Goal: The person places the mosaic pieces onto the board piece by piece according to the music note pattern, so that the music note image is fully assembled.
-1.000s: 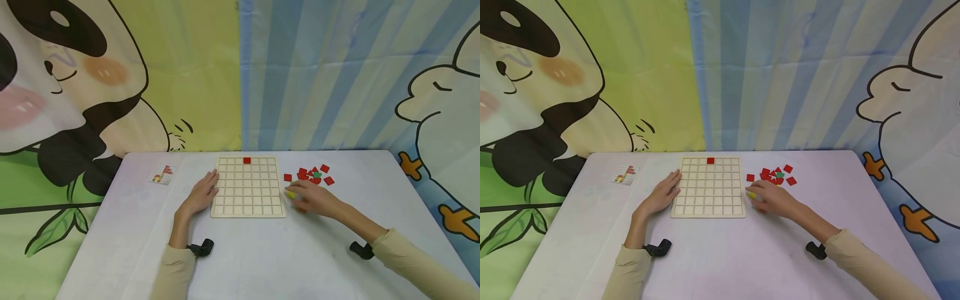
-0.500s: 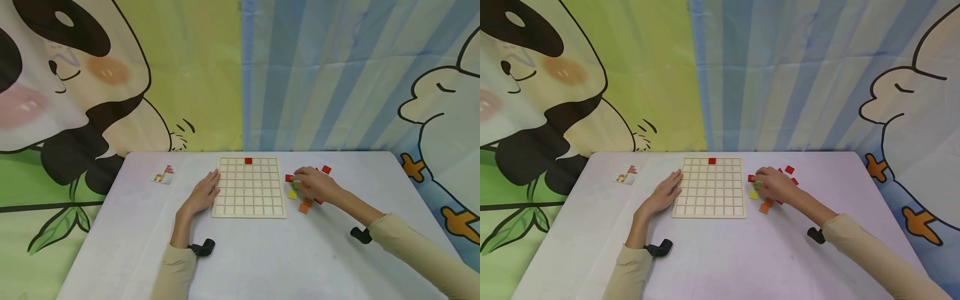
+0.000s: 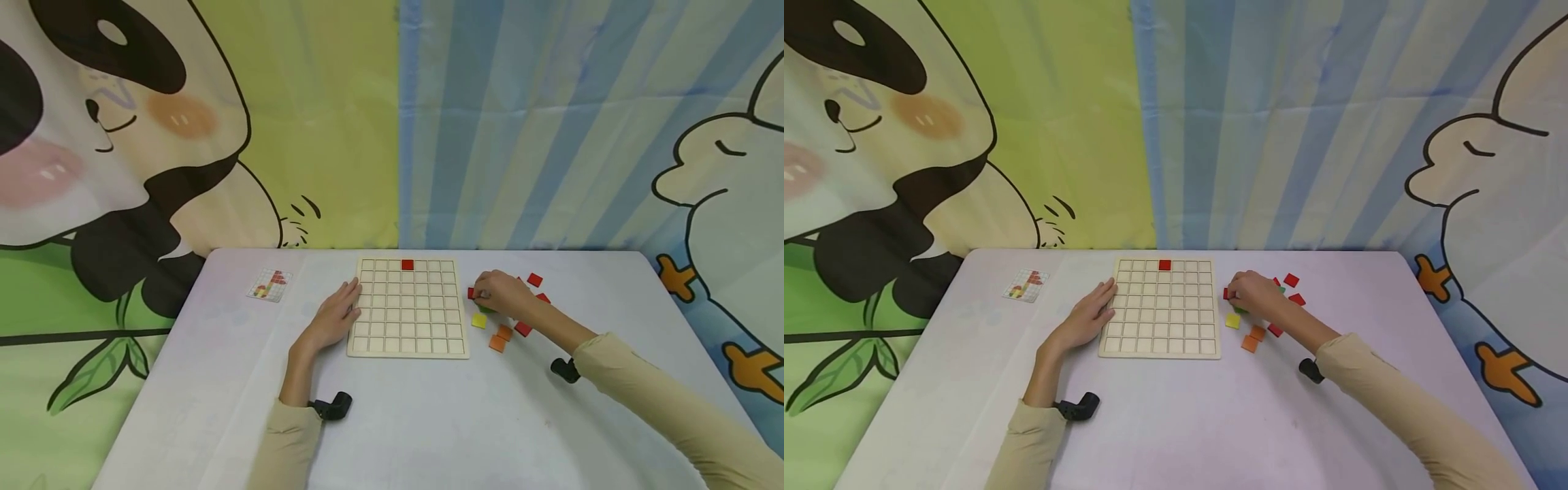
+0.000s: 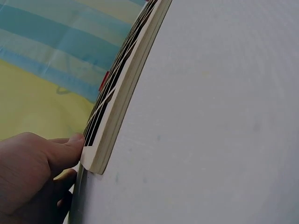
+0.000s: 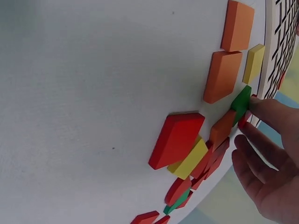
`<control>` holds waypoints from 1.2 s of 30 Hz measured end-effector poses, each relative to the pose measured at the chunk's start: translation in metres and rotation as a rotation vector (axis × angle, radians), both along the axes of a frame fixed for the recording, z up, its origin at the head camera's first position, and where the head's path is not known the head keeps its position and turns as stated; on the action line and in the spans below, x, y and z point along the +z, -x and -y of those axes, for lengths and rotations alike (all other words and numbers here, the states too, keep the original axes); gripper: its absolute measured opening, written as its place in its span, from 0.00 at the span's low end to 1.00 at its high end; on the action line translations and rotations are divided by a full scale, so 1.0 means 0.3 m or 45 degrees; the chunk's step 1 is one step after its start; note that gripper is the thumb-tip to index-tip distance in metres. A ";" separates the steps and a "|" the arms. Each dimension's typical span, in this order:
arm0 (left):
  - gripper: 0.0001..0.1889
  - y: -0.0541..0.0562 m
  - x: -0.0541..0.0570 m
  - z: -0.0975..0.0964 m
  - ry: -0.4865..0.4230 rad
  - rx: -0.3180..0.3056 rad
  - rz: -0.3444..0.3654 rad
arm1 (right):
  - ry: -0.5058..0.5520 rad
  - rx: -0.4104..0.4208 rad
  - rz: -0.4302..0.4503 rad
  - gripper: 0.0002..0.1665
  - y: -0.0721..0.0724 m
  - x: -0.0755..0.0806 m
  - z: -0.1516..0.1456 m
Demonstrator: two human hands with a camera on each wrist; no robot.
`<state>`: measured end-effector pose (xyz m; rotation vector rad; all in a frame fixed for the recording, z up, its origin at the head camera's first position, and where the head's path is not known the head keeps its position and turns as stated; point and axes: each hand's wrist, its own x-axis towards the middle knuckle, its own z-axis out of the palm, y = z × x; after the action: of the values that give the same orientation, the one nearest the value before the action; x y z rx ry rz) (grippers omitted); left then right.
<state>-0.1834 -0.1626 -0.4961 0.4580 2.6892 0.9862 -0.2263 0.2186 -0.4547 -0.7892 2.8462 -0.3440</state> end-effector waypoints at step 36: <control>0.31 -0.001 -0.009 0.000 -0.024 0.008 -0.026 | 0.118 0.542 -0.321 0.08 0.160 -0.018 0.363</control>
<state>-0.1832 -0.1625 -0.4989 0.4657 2.7032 1.0152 -0.2744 0.1098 -0.4601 -1.5177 2.7888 -0.3343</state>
